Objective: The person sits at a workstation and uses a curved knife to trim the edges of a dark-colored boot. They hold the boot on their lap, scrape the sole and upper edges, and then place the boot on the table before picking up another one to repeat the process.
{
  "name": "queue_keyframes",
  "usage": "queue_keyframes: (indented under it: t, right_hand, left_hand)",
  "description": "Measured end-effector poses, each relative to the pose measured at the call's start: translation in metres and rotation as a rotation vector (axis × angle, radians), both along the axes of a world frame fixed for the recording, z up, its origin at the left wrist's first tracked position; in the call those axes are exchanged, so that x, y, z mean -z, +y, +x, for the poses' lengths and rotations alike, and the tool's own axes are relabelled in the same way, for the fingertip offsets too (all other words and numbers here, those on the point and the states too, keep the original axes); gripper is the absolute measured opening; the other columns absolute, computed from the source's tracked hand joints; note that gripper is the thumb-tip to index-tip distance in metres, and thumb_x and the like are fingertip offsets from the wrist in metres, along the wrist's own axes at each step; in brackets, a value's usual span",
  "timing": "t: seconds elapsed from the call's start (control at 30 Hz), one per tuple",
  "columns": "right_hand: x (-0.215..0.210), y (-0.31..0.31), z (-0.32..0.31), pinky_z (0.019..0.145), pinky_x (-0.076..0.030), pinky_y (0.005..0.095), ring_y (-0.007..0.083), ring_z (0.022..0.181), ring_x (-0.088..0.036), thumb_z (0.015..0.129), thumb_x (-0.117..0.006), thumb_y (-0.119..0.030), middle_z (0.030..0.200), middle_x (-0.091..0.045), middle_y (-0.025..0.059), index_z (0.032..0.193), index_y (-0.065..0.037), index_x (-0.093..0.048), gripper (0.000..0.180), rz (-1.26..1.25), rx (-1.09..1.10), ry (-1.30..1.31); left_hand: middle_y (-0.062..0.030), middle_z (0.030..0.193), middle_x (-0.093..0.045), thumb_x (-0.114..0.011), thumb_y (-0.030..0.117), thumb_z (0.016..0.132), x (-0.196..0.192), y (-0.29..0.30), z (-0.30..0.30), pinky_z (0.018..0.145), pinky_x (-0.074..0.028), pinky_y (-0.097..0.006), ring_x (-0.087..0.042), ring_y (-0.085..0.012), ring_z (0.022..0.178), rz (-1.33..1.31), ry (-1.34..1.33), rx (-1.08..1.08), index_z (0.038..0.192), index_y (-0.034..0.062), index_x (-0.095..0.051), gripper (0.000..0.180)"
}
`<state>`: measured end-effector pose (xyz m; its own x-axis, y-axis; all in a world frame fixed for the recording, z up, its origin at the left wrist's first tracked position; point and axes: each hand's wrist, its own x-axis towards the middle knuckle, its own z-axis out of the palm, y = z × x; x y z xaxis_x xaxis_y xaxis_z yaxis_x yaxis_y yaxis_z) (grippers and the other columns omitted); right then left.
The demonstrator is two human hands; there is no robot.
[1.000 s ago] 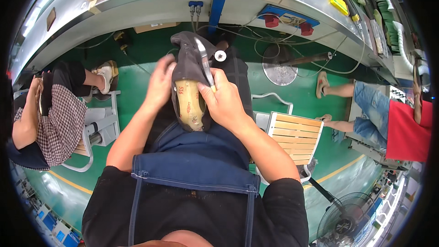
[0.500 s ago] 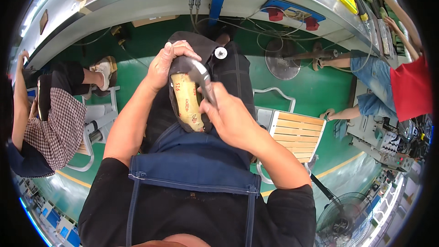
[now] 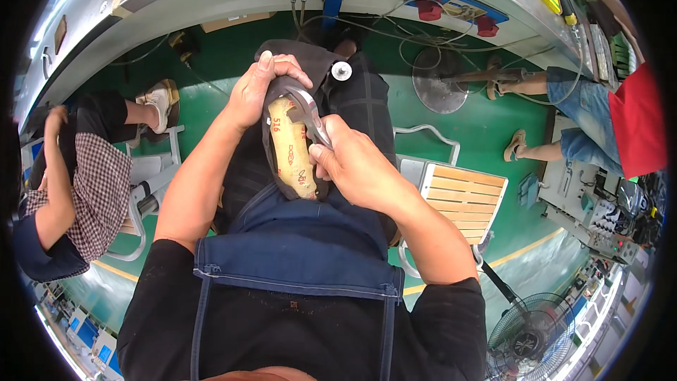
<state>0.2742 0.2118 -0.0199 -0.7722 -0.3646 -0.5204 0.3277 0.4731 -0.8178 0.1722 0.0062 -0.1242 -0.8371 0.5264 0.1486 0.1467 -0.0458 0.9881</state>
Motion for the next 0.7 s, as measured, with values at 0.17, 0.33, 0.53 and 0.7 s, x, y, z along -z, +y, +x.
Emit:
queue_keyframes:
  t: [0.17, 0.33, 0.53, 0.7]
  right_hand:
    - [0.022, -0.007, 0.009, 0.068, -0.053, 0.0398, 0.0252, 0.072, -0.067, 0.106, -0.054, -0.011, 0.081, -0.065, 0.0153, 0.115, 0.005, -0.048, 0.019, 0.015, 0.08, 0.095]
    - [0.027, -0.01, 0.018, 0.071, -0.052, 0.05, 0.0442, 0.076, -0.068, 0.106, -0.052, -0.012, 0.081, -0.066, 0.0282, 0.114, 0.008, -0.045, 0.023, 0.028, 0.092, 0.153]
    - [0.008, -0.011, 0.013, 0.068, -0.055, 0.0429, 0.0303, 0.071, -0.067, 0.105, -0.05, -0.006, 0.081, -0.065, 0.0177, 0.112, 0.008, -0.044, 0.018, 0.235, -0.037, 0.178]
    - [0.003, -0.012, 0.011, 0.067, -0.055, 0.044, 0.0313, 0.07, -0.067, 0.105, -0.049, -0.006, 0.08, -0.065, 0.0188, 0.109, 0.008, -0.043, 0.016, 0.248, -0.016, 0.178]
  left_hand:
    - [-0.0106, 0.089, -0.065, -0.012, 0.058, 0.11, 0.004, 0.003, -0.004, 0.094, -0.046, -0.036, -0.06, -0.0246, 0.092, -0.023, -0.074, 0.028, 0.094, -0.0025, -0.075, 0.089]
    - [-0.011, 0.09, -0.064, -0.01, 0.056, 0.11, -0.003, 0.005, -0.006, 0.097, -0.045, -0.037, -0.059, -0.0258, 0.094, -0.063, -0.062, 0.053, 0.094, -0.0027, -0.075, 0.089]
    - [-0.0131, 0.109, -0.065, -0.014, 0.057, 0.11, -0.005, 0.002, -0.011, 0.105, -0.042, -0.038, -0.058, -0.0272, 0.11, -0.064, -0.093, 0.078, 0.1, -0.0014, -0.075, 0.085]
    - [-0.0153, 0.154, -0.047, -0.041, 0.055, 0.103, -0.029, 0.003, 0.008, 0.119, -0.03, -0.044, -0.042, -0.0302, 0.143, -0.151, -0.072, -0.018, 0.124, 0.0036, -0.07, 0.062]
